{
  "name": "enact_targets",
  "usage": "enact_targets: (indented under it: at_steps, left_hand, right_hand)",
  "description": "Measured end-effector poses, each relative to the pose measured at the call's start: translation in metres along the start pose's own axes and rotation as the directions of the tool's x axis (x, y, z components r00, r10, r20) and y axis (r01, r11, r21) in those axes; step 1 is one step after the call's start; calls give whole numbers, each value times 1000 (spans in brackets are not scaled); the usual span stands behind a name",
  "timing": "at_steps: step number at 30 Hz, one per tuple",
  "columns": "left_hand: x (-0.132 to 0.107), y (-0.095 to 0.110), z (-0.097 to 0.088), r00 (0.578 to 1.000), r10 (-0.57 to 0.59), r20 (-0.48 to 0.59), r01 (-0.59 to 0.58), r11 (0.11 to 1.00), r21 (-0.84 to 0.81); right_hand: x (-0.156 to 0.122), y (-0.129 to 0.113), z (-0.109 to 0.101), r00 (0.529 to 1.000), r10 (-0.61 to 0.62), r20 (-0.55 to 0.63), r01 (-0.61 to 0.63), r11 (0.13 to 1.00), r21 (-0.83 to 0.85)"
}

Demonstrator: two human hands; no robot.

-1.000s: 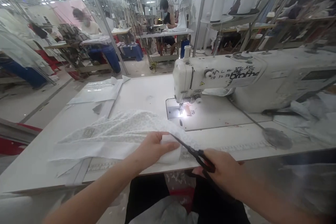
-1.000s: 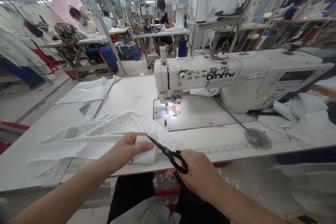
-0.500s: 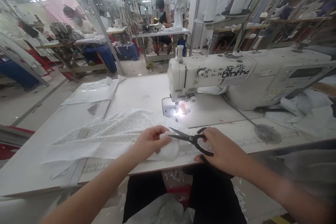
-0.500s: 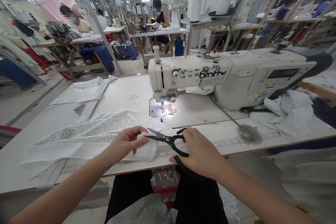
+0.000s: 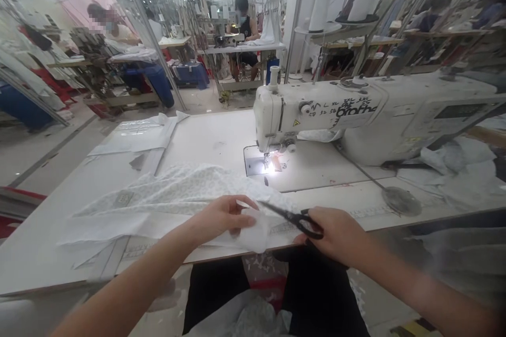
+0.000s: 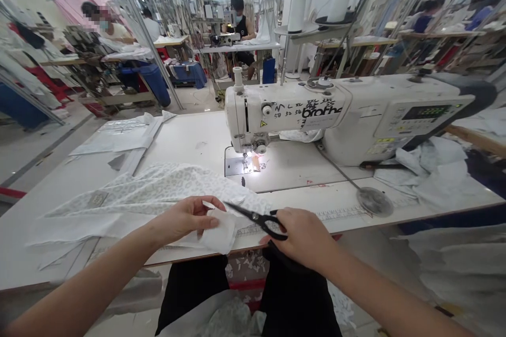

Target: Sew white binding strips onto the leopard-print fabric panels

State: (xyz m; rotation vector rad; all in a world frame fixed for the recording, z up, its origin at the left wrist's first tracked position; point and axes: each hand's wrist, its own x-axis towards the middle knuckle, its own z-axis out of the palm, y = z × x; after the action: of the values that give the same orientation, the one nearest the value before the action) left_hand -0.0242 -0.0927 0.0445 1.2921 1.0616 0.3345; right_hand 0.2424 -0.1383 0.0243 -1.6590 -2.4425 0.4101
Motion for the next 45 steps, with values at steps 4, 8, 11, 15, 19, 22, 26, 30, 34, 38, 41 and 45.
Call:
enact_targets:
  at_steps: [4, 8, 11, 15, 19, 22, 26, 30, 34, 38, 41, 45]
  left_hand:
    - [-9, -4, -5, 998, 62, -9, -62, 998, -22]
    - [-17, -14, -4, 989, 126, -73, -124, 992, 31]
    - [-22, -18, 0, 981, 167, -97, -160, 984, 81]
    - [-22, -22, 9, 982, 180, -58, -177, 982, 59]
    - [-17, -31, 21, 950, 251, -187, -242, 968, 72]
    - [-17, -39, 31, 867, 393, -307, -285, 895, 342]
    - [-24, -41, 36, 584, 750, -310, -272, 540, 796]
    - [-28, -34, 35, 198, 979, 36, -183, 1, 983]
    - [-24, -23, 46, 495, 858, 138, -436, 108, 893]
    - [-23, -15, 68, 720, 685, -113, -502, 625, 598]
    - [-36, -13, 83, 805, 535, -256, -443, 829, 340]
    - [-68, -8, 104, 926, 341, -164, -373, 898, -233]
  right_hand:
    - [6, 40, -9, 963, 262, -59, -263, 965, 4]
    - [17, 98, -17, 905, 401, -140, -408, 913, -21]
    - [18, 109, -20, 882, 399, -252, -425, 903, -59]
    - [10, 51, -14, 933, 220, -284, -225, 974, 15]
    - [8, -34, 9, 987, 25, -159, 96, 704, 704]
    - [14, -69, 27, 997, 2, -77, 67, 474, 878]
    - [16, -80, 31, 1000, 14, 0, -4, 301, 954]
    - [5, -80, 24, 996, 46, 74, -79, 136, 988]
    - [-10, -77, 24, 987, 90, -135, 98, 328, 939]
    - [-22, -72, 19, 967, 6, -255, 186, 670, 719]
    - [-29, -72, 8, 978, 10, -208, 154, 636, 756]
    - [-33, -74, -5, 990, -137, 19, 7, 183, 983]
